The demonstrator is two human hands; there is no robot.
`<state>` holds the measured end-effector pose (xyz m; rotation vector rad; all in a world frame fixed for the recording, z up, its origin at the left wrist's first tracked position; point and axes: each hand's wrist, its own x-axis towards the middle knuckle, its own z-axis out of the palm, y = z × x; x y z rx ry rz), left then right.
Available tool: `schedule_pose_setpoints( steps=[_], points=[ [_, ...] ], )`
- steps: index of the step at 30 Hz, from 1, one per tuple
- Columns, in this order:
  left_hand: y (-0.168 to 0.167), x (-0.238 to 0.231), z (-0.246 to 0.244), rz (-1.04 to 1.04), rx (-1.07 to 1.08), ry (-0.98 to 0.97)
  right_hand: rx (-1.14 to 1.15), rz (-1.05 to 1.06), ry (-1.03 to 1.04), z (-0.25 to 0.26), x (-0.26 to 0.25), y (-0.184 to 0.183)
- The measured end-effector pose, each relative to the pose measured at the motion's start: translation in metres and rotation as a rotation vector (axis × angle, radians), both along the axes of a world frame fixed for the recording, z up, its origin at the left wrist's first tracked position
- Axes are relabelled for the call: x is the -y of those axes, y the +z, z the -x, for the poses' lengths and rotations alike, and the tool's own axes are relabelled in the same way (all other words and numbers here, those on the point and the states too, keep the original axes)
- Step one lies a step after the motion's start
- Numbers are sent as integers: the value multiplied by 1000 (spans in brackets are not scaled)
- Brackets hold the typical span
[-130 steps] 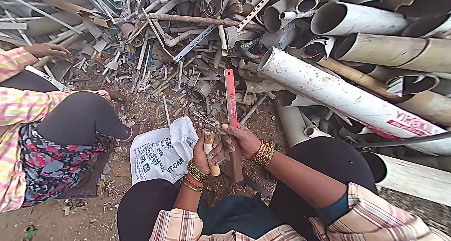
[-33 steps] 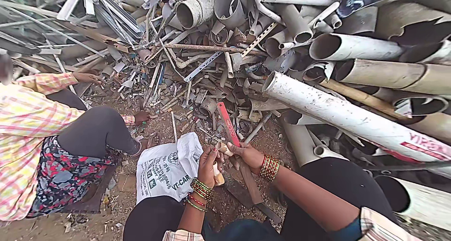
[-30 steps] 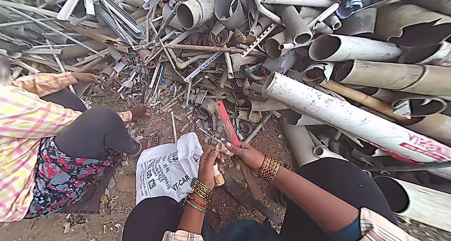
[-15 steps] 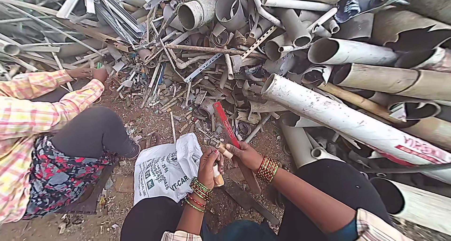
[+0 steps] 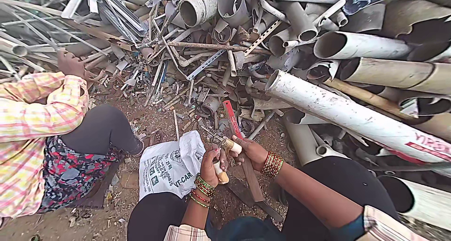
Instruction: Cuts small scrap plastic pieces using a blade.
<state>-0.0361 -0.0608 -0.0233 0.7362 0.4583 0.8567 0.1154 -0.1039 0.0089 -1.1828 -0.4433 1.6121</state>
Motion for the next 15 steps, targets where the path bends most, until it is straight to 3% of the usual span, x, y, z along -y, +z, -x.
schedule_pose_setpoints(
  steps=[3, 10, 15],
  points=[
    [7, -4, -1, -4, -162, 108, 84, -48, -55, -2, -1, 0],
    [-1, -18, 4, -495, -1048, 140, 205, -40, -52, -1, -1, -4],
    [-5, -19, 1, -534, -944, 337, 247, -18, -48, -2, 0, -5]
  ],
)
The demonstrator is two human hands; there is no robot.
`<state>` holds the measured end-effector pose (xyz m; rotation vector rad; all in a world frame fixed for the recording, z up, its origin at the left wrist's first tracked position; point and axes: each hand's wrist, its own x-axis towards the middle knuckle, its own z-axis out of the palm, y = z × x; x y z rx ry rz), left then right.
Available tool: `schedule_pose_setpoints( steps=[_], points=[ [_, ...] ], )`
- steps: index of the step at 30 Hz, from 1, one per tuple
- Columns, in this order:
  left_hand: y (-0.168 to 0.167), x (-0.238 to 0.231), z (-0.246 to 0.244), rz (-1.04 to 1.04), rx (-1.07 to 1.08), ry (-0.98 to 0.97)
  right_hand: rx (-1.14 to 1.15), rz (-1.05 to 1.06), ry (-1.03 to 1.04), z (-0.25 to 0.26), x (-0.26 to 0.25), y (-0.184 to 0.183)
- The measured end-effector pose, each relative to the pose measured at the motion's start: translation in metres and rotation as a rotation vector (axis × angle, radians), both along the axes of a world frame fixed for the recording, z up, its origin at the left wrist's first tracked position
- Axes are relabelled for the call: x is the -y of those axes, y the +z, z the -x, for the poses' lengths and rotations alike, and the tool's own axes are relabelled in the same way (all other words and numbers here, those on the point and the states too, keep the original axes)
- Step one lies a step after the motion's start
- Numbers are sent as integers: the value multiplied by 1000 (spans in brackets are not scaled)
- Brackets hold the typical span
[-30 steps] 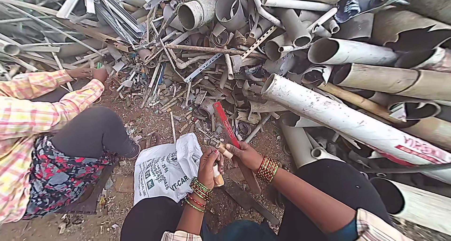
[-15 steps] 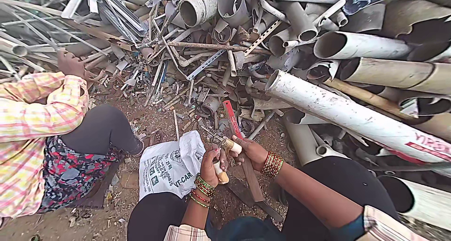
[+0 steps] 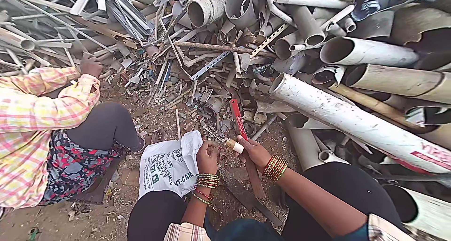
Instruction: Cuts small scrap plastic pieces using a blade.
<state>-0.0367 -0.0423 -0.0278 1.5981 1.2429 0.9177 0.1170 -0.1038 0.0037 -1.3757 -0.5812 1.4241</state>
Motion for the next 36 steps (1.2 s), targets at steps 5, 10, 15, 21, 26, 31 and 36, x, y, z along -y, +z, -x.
schedule_pose_setpoints(
  steps=[5, 10, 15, 21, 26, 31, 36],
  points=[
    [9, 2, 2, 112, 243, -132, 58, 13, 44, 4, -1, -1],
    [11, 5, 1, 270, 307, -138, 218, 8, 208, 2, 3, -3],
    [10, 6, 1, 289, 393, -88, 332, -1, 340, 3, 3, -6],
    [-4, 5, 1, -44, 169, -81, 368, 45, 357, 7, 4, -8],
    [-6, 10, 0, -347, -72, -63, 389, 65, 367, 17, 6, -10],
    [-10, 12, -4, -530, -74, -23, 356, 60, 320, 24, 8, -4],
    [-10, 13, -5, -424, -14, -81, 264, 76, 93, 19, 3, -8]
  ],
)
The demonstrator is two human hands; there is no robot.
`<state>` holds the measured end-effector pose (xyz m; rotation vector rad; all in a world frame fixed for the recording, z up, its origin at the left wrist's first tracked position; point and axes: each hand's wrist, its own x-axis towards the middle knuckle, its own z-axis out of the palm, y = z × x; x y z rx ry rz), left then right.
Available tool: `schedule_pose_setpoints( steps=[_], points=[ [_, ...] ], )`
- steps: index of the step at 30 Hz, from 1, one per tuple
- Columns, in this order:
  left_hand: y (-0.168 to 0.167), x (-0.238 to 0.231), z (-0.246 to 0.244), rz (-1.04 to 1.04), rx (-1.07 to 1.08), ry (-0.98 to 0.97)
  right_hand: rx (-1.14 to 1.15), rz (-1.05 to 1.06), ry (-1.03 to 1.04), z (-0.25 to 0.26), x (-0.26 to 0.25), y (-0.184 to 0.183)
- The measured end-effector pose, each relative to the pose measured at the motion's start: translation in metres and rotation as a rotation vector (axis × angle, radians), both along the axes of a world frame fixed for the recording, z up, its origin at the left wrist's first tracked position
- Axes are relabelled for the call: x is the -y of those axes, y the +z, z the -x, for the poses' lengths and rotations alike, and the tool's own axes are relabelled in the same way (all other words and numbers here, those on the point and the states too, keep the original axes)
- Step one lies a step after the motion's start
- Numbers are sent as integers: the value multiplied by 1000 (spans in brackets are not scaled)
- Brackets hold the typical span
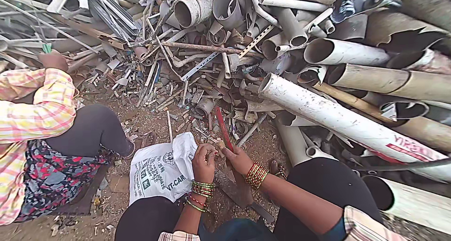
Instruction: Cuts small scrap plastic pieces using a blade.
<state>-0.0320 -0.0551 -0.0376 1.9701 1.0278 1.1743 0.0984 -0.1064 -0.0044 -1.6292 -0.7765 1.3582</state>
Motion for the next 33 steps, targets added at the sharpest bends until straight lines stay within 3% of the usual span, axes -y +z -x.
schedule_pose_setpoints(
  steps=[6, 12, 24, 33],
  points=[
    [0, -2, 1, 195, -9, -5, -45, -13, -143, -10, -2, 8],
    [4, -2, 1, 203, -4, 1, 92, -66, -76, -2, 5, 0],
    [5, -8, 3, 414, 117, -27, 189, -41, 90, 6, 8, -7],
    [12, -6, 5, 333, 24, 9, 88, -60, -1, 8, 11, -2]
  ],
)
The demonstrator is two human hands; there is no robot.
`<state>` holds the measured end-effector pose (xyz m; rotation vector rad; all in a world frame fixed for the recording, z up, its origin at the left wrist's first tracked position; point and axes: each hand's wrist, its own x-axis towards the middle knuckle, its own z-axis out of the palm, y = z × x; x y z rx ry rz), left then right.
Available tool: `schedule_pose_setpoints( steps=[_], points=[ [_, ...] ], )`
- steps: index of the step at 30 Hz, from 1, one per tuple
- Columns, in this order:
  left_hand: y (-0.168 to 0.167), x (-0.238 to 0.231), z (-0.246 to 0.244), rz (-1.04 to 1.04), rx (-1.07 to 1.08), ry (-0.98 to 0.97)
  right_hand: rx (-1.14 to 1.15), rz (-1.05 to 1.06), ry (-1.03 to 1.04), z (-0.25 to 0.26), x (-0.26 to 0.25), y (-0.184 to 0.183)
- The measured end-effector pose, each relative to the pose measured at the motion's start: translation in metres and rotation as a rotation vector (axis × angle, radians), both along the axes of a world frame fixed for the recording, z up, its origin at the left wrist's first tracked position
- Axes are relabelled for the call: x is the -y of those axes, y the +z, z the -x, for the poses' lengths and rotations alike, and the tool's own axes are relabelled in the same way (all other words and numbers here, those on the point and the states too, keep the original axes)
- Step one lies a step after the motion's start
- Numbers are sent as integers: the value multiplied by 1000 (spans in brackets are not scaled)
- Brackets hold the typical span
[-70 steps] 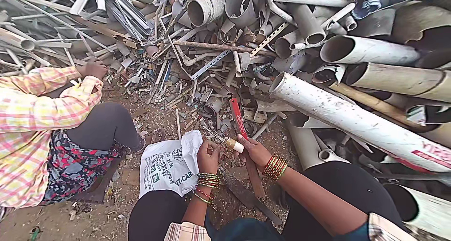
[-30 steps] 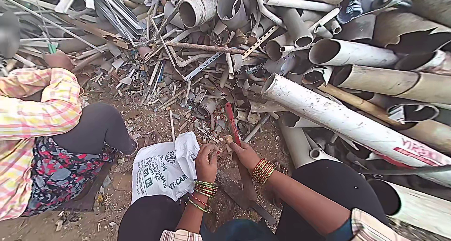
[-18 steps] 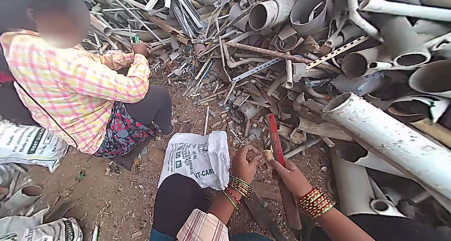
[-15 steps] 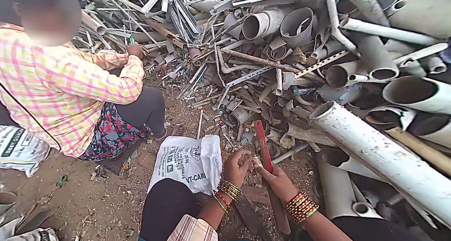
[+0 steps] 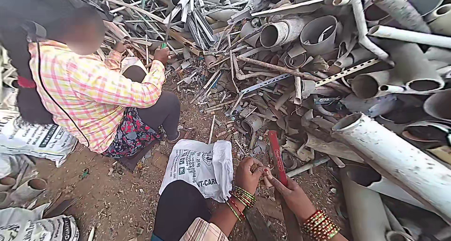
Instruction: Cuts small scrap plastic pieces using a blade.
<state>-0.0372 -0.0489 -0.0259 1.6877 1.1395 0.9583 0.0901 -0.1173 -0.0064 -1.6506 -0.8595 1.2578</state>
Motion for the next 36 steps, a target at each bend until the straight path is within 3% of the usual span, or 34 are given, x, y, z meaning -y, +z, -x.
schedule_pose_setpoints(
  steps=[12, 19, 28, 36],
  points=[
    [10, -10, 7, 48, -80, -144, 38, -34, -6, -5, 2, -4],
    [10, -9, 9, -13, -109, -284, -15, -25, 153, -10, 5, 0],
    [10, -13, 9, 334, 101, -311, 40, 1, 129, -10, 6, 10],
    [11, -12, 9, 344, 99, -253, 70, -24, 164, -11, 6, 7]
  ],
)
